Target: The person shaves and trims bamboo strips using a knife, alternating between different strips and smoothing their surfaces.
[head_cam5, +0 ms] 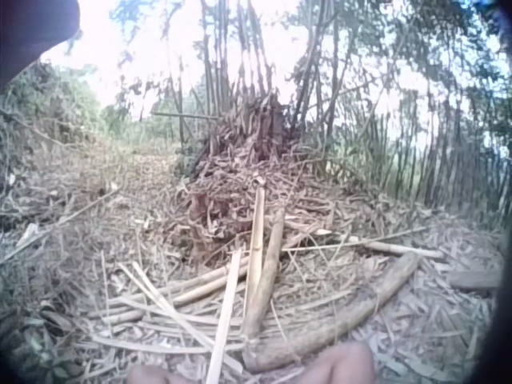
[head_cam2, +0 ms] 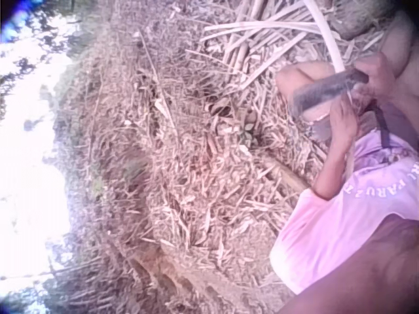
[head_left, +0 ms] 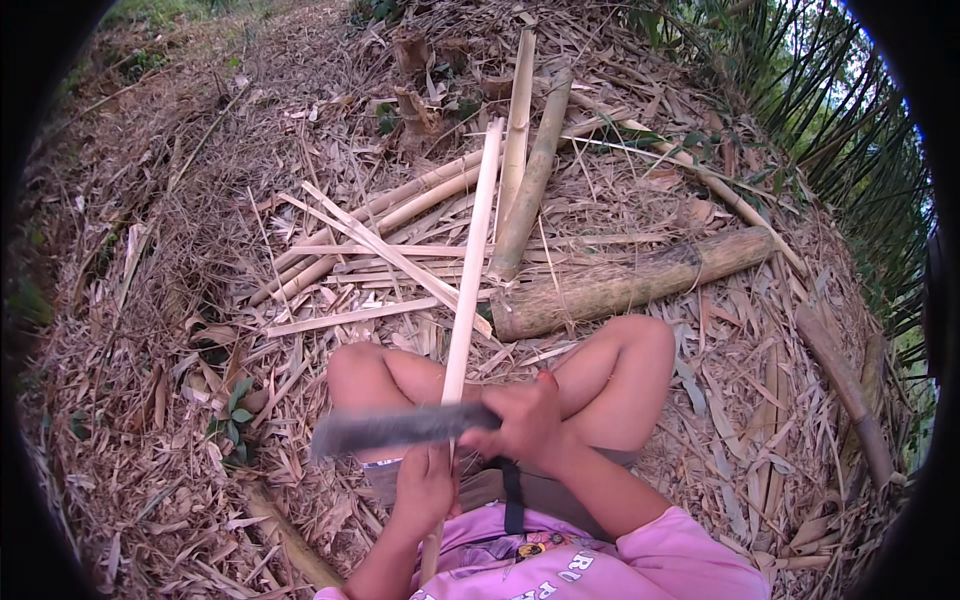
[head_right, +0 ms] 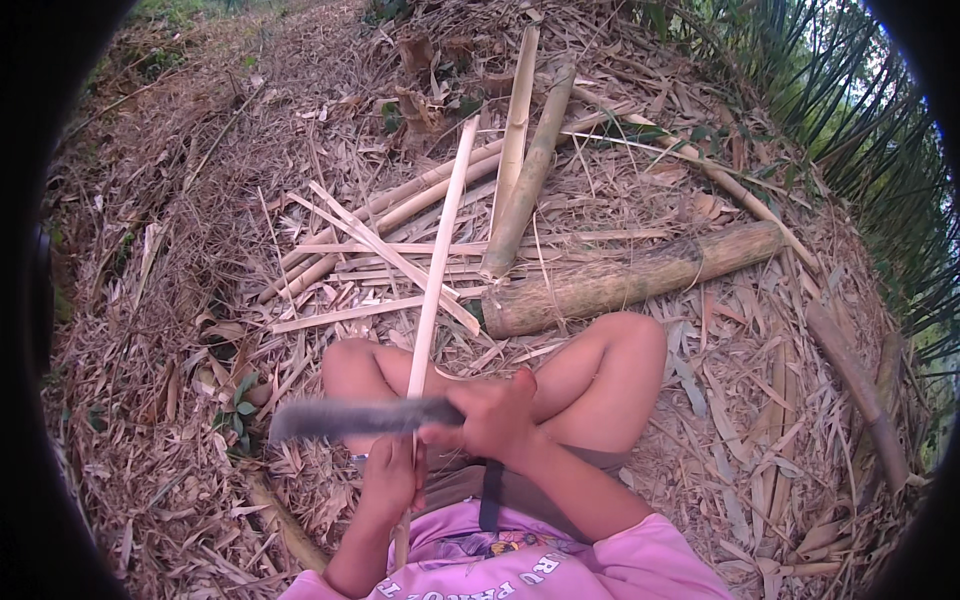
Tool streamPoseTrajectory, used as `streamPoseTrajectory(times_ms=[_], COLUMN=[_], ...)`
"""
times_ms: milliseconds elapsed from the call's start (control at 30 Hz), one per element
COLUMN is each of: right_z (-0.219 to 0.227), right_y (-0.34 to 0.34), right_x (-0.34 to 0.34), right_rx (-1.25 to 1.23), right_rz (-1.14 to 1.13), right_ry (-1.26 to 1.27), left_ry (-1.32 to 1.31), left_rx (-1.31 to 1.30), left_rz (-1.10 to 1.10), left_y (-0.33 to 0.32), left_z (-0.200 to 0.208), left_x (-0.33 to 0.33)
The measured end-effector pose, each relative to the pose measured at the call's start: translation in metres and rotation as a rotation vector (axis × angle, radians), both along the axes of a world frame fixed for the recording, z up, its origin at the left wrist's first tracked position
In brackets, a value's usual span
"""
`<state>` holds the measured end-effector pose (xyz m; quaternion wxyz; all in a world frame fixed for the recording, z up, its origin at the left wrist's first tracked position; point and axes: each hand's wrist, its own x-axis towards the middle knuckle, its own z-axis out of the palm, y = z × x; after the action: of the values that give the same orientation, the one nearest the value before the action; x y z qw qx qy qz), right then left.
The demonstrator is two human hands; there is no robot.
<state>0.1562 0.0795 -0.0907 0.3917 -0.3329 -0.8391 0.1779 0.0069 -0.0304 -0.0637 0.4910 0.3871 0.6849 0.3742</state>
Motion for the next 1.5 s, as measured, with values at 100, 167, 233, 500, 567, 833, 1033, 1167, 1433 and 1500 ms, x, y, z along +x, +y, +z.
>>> streamPoseTrajectory(times_ms=[100,167,233,500,567,833,1033,1167,1433,1500], right_z=[-0.019,-0.017,0.009,-0.010,0.013,-0.001,-0.005,0.049,0.007,0.027], right_y=[0.021,0.010,-0.002,0.031,0.008,0.027,0.068,0.021,0.041,0.021], right_x=[0.009,0.009,0.005,0.020,0.014,0.014,0.027,0.008,0.024,0.018], right_rx=[-0.285,-0.214,0.038,-0.325,-0.060,0.178,-0.383,-0.002,-0.039,0.084], right_rz=[-0.047,0.036,0.025,-0.040,0.070,0.062,-0.197,0.047,-0.031,0.134], right_ry=[0.038,-0.019,-0.206,-0.144,-0.194,-0.247,-0.168,-0.395,-0.334,-0.342], left_ry=[-0.164,-0.112,-0.135,-0.283,-0.090,-0.405,-0.507,-0.447,-0.357,-0.357], left_rx=[-0.175,-0.132,-0.141,-0.193,-0.021,-0.148,-0.304,-0.244,-0.284,-0.298], left_rz=[-0.014,-0.045,-0.054,-0.067,-0.149,-0.047,-0.030,-0.082,-0.081,-0.065], left_y=[0.007,0.010,0.007,0.004,0.003,-0.003,-0.026,-0.014,-0.045,-0.046], left_z=[0.025,0.017,0.014,0.025,0.009,0.023,0.035,0.021,0.023,0.024], left_x=[0.002,0.001,0.000,-0.008,-0.015,-0.022,-0.015,-0.012,-0.016,-0.015])
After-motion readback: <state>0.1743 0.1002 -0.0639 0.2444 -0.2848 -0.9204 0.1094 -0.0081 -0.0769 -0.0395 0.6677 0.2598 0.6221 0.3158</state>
